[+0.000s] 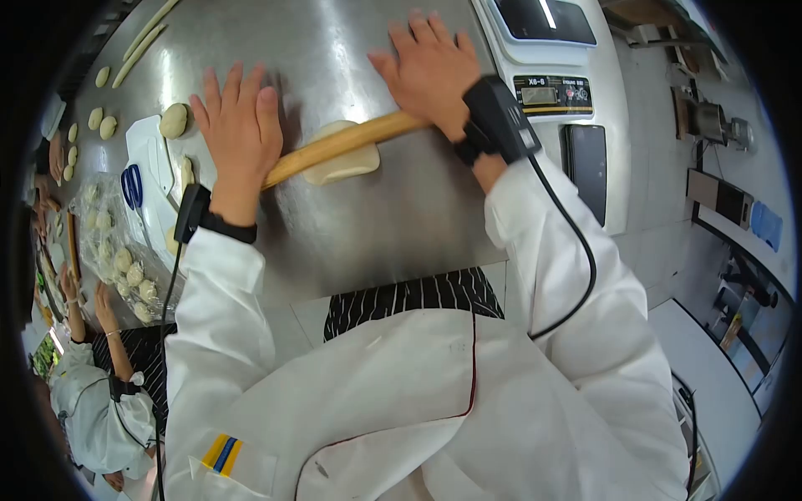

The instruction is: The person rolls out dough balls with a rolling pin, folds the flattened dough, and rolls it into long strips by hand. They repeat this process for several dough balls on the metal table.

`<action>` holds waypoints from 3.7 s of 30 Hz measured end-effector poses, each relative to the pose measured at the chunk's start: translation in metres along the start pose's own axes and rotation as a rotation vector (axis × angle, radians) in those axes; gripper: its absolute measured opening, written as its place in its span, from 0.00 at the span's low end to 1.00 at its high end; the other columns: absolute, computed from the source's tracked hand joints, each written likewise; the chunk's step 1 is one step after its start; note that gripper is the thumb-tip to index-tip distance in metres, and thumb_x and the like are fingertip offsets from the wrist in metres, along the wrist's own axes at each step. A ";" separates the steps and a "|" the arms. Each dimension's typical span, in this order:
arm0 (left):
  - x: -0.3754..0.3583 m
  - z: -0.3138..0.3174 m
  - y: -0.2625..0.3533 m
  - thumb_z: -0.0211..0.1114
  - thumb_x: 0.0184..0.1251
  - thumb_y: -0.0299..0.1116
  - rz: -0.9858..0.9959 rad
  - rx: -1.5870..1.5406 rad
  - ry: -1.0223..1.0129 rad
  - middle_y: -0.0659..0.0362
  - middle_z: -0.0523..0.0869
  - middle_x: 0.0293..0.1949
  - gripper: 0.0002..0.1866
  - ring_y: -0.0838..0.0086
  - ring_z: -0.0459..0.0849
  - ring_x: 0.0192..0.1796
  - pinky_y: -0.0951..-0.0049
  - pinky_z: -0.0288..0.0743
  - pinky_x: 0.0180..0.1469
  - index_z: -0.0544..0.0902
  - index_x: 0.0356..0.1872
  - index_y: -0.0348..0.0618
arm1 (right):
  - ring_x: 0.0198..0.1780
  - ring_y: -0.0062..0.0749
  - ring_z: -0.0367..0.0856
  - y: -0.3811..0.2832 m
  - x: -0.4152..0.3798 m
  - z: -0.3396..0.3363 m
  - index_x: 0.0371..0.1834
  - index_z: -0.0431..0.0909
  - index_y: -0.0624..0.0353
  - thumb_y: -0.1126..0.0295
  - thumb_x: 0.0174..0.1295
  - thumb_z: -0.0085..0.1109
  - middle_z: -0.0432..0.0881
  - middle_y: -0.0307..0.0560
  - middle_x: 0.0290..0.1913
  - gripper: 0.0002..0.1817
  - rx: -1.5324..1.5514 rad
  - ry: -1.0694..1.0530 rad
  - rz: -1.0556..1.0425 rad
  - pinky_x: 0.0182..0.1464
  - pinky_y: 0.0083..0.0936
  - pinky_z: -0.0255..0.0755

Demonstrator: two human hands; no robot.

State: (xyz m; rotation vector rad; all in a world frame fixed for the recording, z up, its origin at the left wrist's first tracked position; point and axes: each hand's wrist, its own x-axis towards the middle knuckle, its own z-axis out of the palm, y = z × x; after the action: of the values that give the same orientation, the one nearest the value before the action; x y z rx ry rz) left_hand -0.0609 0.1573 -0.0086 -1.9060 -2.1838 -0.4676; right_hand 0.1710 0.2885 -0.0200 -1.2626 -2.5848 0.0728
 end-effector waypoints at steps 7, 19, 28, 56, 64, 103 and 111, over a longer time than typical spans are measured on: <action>-0.117 -0.044 0.066 0.47 0.69 0.57 -0.049 -0.007 -0.316 0.46 0.67 0.74 0.35 0.43 0.56 0.78 0.33 0.33 0.75 0.74 0.70 0.46 | 0.73 0.48 0.67 -0.014 -0.135 -0.046 0.64 0.76 0.48 0.50 0.67 0.55 0.74 0.51 0.69 0.26 0.020 -0.043 -0.091 0.74 0.55 0.51; -0.084 -0.058 0.039 0.67 0.62 0.40 0.051 -0.257 -0.307 0.46 0.76 0.64 0.28 0.48 0.73 0.65 0.49 0.64 0.66 0.77 0.64 0.43 | 0.69 0.44 0.70 0.005 -0.103 -0.050 0.51 0.81 0.54 0.52 0.58 0.66 0.79 0.47 0.59 0.23 0.088 0.006 -0.260 0.73 0.57 0.51; 0.007 -0.005 0.030 0.43 0.77 0.52 -0.092 0.064 -0.332 0.40 0.64 0.74 0.33 0.42 0.54 0.78 0.41 0.43 0.77 0.67 0.72 0.37 | 0.75 0.54 0.62 0.003 -0.003 -0.013 0.64 0.75 0.60 0.47 0.72 0.46 0.69 0.60 0.71 0.30 -0.057 -0.070 -0.080 0.76 0.56 0.49; -0.147 -0.056 0.077 0.55 0.70 0.46 -0.148 -0.137 -0.166 0.37 0.68 0.71 0.35 0.38 0.59 0.76 0.41 0.47 0.76 0.67 0.70 0.30 | 0.73 0.50 0.66 -0.014 -0.170 -0.053 0.66 0.73 0.61 0.53 0.64 0.58 0.71 0.56 0.71 0.31 0.083 -0.061 -0.215 0.74 0.50 0.53; -0.072 -0.028 0.042 0.54 0.72 0.43 -0.097 -0.033 -0.163 0.35 0.70 0.68 0.30 0.40 0.62 0.74 0.41 0.50 0.75 0.70 0.67 0.30 | 0.72 0.54 0.67 -0.012 -0.062 -0.026 0.64 0.75 0.60 0.52 0.67 0.54 0.71 0.59 0.70 0.28 0.064 -0.043 -0.133 0.72 0.50 0.58; 0.021 0.002 -0.002 0.52 0.73 0.50 -0.120 -0.291 0.079 0.39 0.72 0.69 0.33 0.44 0.62 0.75 0.43 0.49 0.76 0.71 0.66 0.29 | 0.72 0.51 0.67 0.010 0.039 -0.011 0.61 0.76 0.61 0.46 0.73 0.45 0.74 0.60 0.67 0.30 0.296 -0.136 -0.011 0.71 0.56 0.57; -0.041 -0.005 0.028 0.52 0.72 0.50 -0.094 -0.071 -0.057 0.41 0.72 0.69 0.32 0.39 0.60 0.75 0.35 0.44 0.75 0.73 0.65 0.31 | 0.75 0.52 0.63 0.000 -0.043 -0.019 0.65 0.73 0.62 0.48 0.70 0.48 0.70 0.58 0.71 0.31 0.020 -0.022 -0.122 0.74 0.57 0.51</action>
State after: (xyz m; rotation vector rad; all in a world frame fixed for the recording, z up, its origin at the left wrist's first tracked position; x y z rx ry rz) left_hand -0.0281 0.1210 -0.0153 -1.8798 -2.3310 -0.5200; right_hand 0.2006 0.2535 -0.0108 -1.1008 -2.6662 0.0887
